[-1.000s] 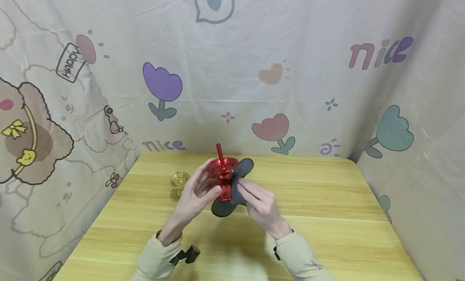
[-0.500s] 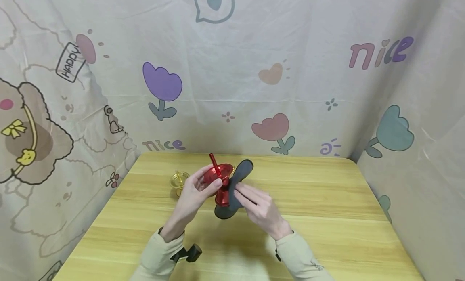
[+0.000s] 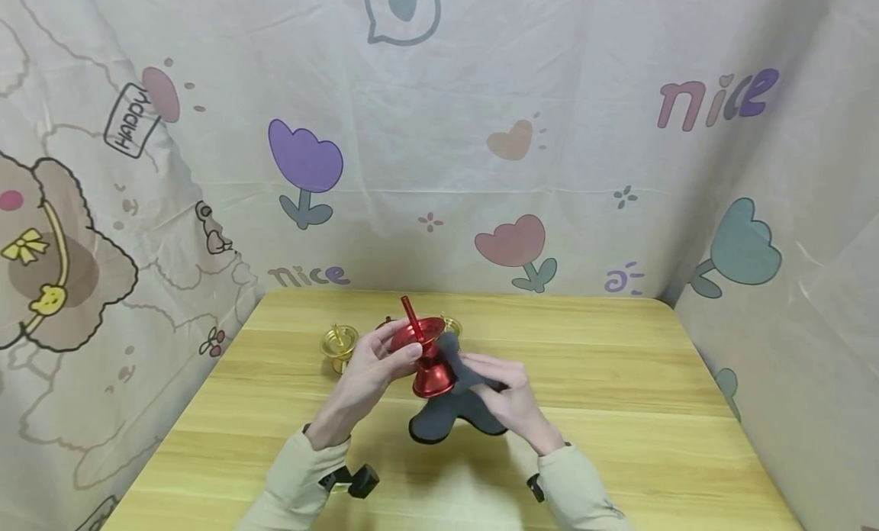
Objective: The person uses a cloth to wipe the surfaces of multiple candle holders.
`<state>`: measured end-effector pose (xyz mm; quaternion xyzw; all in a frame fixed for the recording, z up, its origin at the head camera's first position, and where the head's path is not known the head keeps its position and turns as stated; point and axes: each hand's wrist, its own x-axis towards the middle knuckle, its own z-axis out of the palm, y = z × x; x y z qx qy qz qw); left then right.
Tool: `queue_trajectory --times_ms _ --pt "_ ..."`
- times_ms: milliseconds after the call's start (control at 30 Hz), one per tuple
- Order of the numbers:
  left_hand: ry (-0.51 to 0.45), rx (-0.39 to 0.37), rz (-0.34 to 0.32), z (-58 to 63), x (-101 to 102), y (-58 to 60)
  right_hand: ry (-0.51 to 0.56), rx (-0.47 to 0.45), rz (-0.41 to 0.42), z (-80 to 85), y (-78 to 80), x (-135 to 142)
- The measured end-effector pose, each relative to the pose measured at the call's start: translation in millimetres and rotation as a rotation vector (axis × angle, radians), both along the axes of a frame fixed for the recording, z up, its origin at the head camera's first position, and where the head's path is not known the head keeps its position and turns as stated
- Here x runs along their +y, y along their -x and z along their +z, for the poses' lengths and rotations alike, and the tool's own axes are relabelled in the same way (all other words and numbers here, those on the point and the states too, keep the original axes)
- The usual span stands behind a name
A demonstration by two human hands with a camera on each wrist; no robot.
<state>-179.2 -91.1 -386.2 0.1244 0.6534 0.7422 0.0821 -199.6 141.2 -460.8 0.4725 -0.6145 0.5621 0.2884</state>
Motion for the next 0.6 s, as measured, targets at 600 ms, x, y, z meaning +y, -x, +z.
queue_trajectory --times_ms 600 --pt "0.205 0.008 -0.017 -2.8 6 41.9 0.399 -0.780 0.466 -16.3 -27.6 51"
